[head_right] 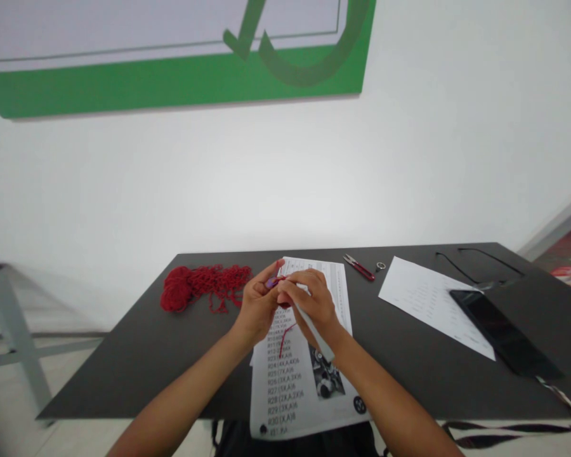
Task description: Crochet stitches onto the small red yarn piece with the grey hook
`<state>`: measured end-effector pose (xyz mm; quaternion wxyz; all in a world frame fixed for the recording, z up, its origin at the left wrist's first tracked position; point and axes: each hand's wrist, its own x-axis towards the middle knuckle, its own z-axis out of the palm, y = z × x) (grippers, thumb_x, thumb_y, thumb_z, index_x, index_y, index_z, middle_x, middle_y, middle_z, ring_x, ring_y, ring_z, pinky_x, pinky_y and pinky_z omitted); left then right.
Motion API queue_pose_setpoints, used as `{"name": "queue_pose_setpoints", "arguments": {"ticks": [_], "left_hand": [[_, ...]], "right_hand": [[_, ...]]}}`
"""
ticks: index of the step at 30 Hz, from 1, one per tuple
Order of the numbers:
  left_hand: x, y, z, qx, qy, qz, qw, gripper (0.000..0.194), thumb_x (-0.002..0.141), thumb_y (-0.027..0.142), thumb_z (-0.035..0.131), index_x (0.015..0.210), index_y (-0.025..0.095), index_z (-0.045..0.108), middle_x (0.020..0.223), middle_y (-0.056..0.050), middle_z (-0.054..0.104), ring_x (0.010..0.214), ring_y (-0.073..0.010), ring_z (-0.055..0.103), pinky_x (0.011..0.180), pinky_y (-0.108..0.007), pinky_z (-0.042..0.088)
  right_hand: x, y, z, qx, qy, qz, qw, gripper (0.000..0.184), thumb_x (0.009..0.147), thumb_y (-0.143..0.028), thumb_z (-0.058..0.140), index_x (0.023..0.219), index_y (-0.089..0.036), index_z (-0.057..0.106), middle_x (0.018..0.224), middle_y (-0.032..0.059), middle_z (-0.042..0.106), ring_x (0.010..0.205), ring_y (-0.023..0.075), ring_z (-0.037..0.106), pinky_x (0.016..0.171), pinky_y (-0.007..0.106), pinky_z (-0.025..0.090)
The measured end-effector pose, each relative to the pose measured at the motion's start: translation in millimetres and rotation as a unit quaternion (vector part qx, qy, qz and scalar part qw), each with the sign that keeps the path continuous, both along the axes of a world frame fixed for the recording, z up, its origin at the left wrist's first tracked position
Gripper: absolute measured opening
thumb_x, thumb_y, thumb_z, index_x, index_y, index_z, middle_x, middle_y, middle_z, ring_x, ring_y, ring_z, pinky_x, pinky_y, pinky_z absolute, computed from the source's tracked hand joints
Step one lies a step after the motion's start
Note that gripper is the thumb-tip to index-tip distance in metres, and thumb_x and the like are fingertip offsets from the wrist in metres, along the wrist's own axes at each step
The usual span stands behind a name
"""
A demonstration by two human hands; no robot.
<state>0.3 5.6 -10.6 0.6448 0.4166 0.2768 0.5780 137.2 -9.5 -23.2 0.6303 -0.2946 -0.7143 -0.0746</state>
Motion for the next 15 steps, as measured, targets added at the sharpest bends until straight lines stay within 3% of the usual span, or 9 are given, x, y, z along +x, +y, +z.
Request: {"name": "queue_pose_setpoints", "arguments": {"ticks": [4,8,11,15], "left_hand": [[-3.2,0.7,0.0,0.017,-0.036,-0.006,0.999,0.076,0.063,0.032,0.094,0.132,0.018,0.066,0.075,0.001,0.074,0.061,-0.0094,0.064,0.064,-0.021,0.053],[-9.6,5.8,0.5,0.068,-0.001,0.022,0.997,0.079,0.066,0.032,0.092,0.138,0.016,0.062,0.074,0.001,0.073,0.062,-0.0096,0.063,0.065,-0.021,0.053],[-17.1,14.3,1.5,0.143,0.096,0.1,0.98,0.075,0.069,0.03,0.089,0.138,0.016,0.062,0.076,0.0,0.074,0.064,-0.0115,0.065,0.063,-0.021,0.054],[-25.0,20.9,4.9,0.227,0.224,0.232,0.919,0.058,0.078,0.023,0.077,0.135,0.017,0.065,0.084,0.0,0.077,0.077,-0.0157,0.071,0.075,-0.026,0.06]], "right_hand": [[-2.2,-3.0,4.5,-0.067,0.062,0.044,0.995,0.016,0.099,-0.034,0.06,0.106,-0.031,0.074,0.101,0.0053,0.072,0.097,0.0229,0.068,0.086,0.042,0.057],[3.0,0.1,11.7,-0.11,0.09,0.105,0.984,0.013,0.097,-0.034,0.063,0.097,-0.028,0.074,0.099,0.0048,0.074,0.092,0.021,0.071,0.082,0.038,0.06],[6.6,4.5,16.8,-0.134,0.073,0.115,0.981,0.008,0.095,-0.031,0.066,0.09,-0.027,0.073,0.096,0.0031,0.076,0.088,0.0198,0.074,0.08,0.035,0.062],[2.6,6.6,10.8,-0.153,0.014,0.06,0.986,0.006,0.094,-0.029,0.066,0.093,-0.03,0.072,0.108,0.0015,0.079,0.105,0.0225,0.074,0.095,0.041,0.061]]}}
